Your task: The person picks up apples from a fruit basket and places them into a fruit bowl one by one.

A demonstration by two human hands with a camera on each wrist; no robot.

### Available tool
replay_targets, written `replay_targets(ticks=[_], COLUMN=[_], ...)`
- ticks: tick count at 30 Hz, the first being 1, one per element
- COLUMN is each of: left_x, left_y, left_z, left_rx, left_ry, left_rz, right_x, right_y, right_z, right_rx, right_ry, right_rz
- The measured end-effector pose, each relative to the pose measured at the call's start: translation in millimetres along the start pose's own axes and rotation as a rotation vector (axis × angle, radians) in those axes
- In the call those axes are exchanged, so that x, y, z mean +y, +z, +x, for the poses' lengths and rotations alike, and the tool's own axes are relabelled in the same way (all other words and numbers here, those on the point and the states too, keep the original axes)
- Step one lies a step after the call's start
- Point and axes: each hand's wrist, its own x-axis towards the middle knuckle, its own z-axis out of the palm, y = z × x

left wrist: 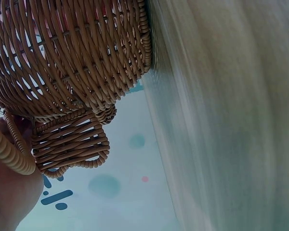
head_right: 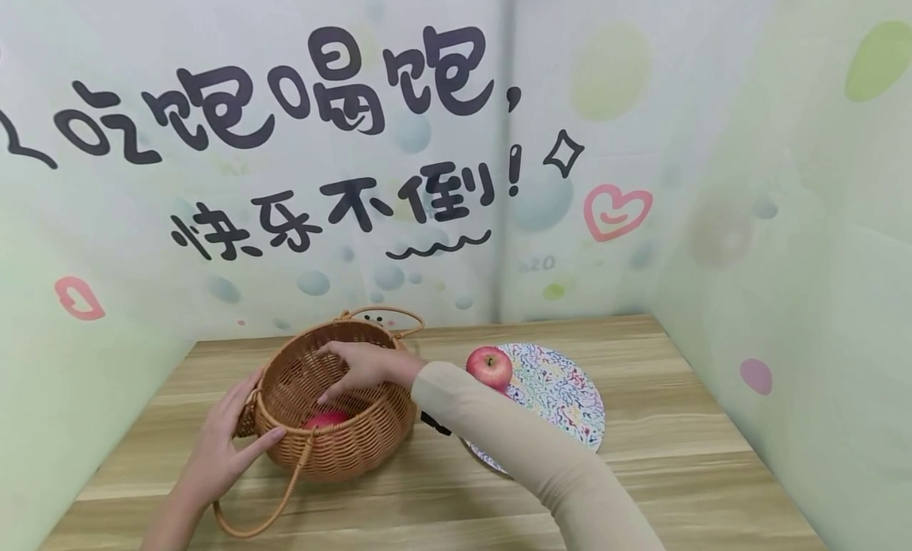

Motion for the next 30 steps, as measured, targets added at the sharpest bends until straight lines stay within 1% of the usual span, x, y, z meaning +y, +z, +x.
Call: replay_targets(ticks=[5,8,13,19,25,30], left_x=[0.0,-0.4,-1.5,-1.3,-1.2,-2.0], left_y=[0.9,1.6,2.8,2.9,2.7,2.1], left_z=[1.0,1.4,1.5,1.3,1.6,0.8], left_rx=[0.003,0.004,0.006,0.003,-0.002,0.001], left_ry=[0.007,0.015,0.023,0.017,0.011,0.01], left_rz=[-0.003,-0.003,-0.003,-0.003,-0.002,-0.005], right_x=[2.4,3.8,6.3,8.8,10.2,11.6], right_y=[-1.1,-1.5,-1.4,-0.5,0.9,3.3], right_z=[2.0,3.7,7.7,12.6,16.7,23.2], right_rx=[-0.073,-0.109,-0.152,-0.206,-0.255,-0.313], right_ry=[-0.012,-0.004,0.012,0.015,0.007,-0.014], right_rz=[0.035,0.042,0.053,0.072,0.079,0.075])
